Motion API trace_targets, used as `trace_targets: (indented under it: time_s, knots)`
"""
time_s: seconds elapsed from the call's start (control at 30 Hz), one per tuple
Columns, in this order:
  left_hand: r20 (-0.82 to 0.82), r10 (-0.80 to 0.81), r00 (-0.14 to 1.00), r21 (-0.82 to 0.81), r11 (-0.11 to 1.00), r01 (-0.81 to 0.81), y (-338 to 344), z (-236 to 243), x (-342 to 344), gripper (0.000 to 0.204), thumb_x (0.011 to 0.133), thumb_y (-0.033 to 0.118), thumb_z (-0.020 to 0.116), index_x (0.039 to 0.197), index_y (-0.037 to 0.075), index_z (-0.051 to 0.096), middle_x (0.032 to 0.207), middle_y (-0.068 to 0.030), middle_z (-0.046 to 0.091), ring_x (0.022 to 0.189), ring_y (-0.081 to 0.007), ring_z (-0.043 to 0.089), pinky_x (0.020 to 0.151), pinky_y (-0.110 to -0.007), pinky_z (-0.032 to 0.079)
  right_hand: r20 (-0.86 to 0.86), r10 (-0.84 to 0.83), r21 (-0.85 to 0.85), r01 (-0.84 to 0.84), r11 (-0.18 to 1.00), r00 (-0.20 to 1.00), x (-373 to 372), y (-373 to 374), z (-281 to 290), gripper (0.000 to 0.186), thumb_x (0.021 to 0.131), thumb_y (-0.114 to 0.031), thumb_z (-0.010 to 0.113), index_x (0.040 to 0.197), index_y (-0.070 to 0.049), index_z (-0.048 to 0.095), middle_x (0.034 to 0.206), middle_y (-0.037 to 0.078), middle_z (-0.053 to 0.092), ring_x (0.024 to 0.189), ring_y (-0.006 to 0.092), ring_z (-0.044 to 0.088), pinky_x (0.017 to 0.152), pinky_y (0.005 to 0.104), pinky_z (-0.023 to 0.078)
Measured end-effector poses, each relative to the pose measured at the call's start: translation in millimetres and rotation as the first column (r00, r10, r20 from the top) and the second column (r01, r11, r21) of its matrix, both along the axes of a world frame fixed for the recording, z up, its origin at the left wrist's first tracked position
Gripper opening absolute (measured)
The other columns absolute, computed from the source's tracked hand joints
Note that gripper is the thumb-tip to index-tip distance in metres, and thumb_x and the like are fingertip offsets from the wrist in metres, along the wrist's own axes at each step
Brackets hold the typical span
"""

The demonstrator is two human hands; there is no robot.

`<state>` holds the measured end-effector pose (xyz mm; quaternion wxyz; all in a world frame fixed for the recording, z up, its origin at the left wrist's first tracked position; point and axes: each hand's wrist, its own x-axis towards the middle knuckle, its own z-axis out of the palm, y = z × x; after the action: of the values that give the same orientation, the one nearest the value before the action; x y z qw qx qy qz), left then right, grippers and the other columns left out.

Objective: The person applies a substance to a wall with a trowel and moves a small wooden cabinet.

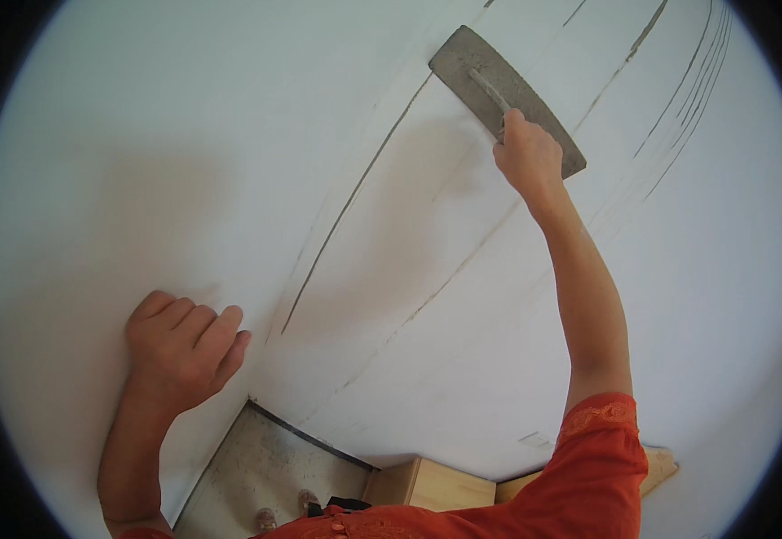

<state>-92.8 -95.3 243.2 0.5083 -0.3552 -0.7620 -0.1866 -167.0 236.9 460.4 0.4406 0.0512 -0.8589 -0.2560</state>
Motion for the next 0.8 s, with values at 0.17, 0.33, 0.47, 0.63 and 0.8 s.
trace_targets:
  time_s: [0.17,0.33,0.47,0.63,0.8]
  knots:
    - [0.011,0.008,1.000,-0.001,1.000,-0.008,-1.2,1.8,0.6,0.018,0.061,0.010,0.065,0.075,0.006,0.055,0.057,-0.0022,0.049,0.049,-0.0187,0.045,0.050,-0.031,0.034,0.127,-0.007,0.024,0.004,1.000,0.992,-2.4,2.7,-36.3,0.006,0.067,-0.001,0.049,0.071,-0.001,0.045,0.065,0.019,0.057,0.063,0.0369,0.058,0.056,0.0471,0.045]
    - [0.001,0.015,1.000,-0.004,1.000,-0.015,-5.1,2.3,5.9,0.018,0.061,0.011,0.065,0.075,0.006,0.055,0.057,-0.0024,0.049,0.050,-0.0184,0.046,0.050,-0.031,0.034,0.055,0.013,0.083,-0.018,0.996,0.998,3.4,-5.0,-18.9,0.005,0.067,-0.002,0.049,0.071,-0.002,0.046,0.064,0.019,0.057,0.062,0.0369,0.058,0.055,0.0471,0.045]
    - [0.011,0.008,1.000,-0.010,1.000,-0.008,-3.0,2.5,2.1,0.018,0.061,0.011,0.065,0.076,0.006,0.056,0.057,-0.0024,0.049,0.049,-0.0185,0.046,0.050,-0.031,0.034,-0.034,0.020,0.038,-0.019,0.999,0.999,-1.9,-4.8,-0.3,0.003,0.070,-0.004,0.048,0.072,-0.002,0.046,0.064,0.019,0.057,0.062,0.0378,0.057,0.055,0.0475,0.045]
    - [0.006,0.019,1.000,-0.012,1.000,-0.019,-2.7,2.3,2.5,0.017,0.061,0.010,0.065,0.076,0.006,0.056,0.057,-0.0025,0.048,0.049,-0.0186,0.044,0.050,-0.031,0.034,0.212,-0.059,0.073,0.045,0.996,0.976,0.4,-7.7,-25.4,0.005,0.068,-0.002,0.049,0.073,-0.001,0.046,0.065,0.019,0.057,0.063,0.0386,0.057,0.058,0.0468,0.045]
    - [0.004,0.006,1.000,0.003,1.000,-0.006,-2.2,-1.2,1.2,0.018,0.061,0.010,0.065,0.075,0.005,0.056,0.056,-0.0026,0.048,0.049,-0.0188,0.044,0.050,-0.031,0.033,0.001,-0.035,-0.027,0.035,0.999,0.999,-4.0,-8.9,-2.2,0.007,0.068,-0.001,0.049,0.073,-0.001,0.045,0.067,0.018,0.058,0.064,0.0372,0.057,0.056,0.0475,0.043]
